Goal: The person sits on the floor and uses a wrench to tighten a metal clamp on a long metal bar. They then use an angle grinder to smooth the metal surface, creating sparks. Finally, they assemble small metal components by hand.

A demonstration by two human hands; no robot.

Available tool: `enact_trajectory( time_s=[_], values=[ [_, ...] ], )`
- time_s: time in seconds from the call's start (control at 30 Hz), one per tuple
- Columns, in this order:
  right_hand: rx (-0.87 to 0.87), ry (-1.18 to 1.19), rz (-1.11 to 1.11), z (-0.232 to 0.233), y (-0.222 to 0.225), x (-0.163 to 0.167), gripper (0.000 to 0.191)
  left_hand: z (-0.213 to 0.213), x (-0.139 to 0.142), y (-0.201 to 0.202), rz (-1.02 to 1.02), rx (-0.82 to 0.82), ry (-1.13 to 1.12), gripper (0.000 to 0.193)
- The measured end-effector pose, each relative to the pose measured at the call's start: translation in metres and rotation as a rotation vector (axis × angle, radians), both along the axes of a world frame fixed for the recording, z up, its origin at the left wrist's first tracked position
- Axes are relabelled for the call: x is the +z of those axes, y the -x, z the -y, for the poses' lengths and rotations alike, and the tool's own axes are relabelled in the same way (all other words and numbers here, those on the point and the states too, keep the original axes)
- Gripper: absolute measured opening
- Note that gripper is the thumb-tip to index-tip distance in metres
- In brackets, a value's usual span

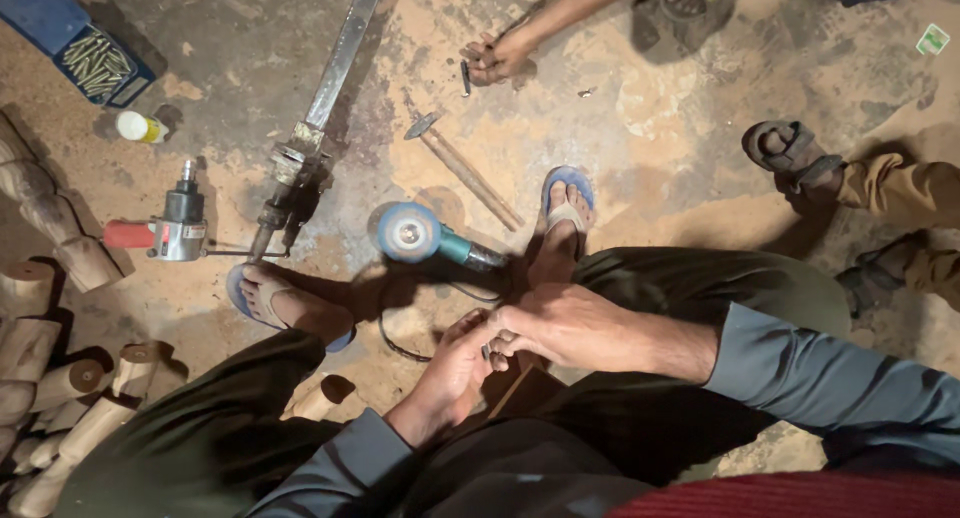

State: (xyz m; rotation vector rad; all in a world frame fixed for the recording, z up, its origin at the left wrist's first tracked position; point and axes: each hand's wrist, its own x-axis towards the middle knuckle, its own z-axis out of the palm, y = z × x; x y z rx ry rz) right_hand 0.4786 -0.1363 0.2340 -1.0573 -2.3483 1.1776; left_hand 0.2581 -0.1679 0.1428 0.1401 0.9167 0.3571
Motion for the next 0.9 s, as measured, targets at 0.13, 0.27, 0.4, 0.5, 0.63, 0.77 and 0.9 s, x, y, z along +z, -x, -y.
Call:
enact_trajectory(
  time_s=[0.13,0.27,0.4,0.5,0.63,0.77,0.9],
  values=[
    [-0.007,-0.036,-0.046,0.000,0.002,-0.004,0.031,-0.004,0.008,0.002,-0.004,-0.007,0.011,0.013],
    [-0.032,-0.001,-0.033,-0.002,0.003,-0.008,0.021,-0.004,0.010,0.002,-0.028,-0.025,-0.012,0.016],
    [-0.052,0.099,0.113,-0.004,0.005,-0.008,0.015,-0.002,0.007,0.005,-0.037,-0.005,-0.024,0.016],
    [-0.108,0.002,-0.042,-0.007,0.007,-0.004,0.017,0.000,0.004,0.006,-0.062,0.024,-0.014,0.019],
    [-0.140,0.012,0.043,-0.011,0.007,0.006,0.024,0.000,0.001,0.002,-0.055,0.113,-0.025,0.020],
    [-0.147,-0.076,-0.007,-0.016,0.007,0.011,0.034,-0.005,0.003,-0.004,-0.033,0.140,-0.078,0.018],
    [-0.088,-0.061,0.065,-0.023,0.011,0.006,0.013,-0.012,0.012,0.000,0.067,0.172,-0.245,0.017]
  ],
)
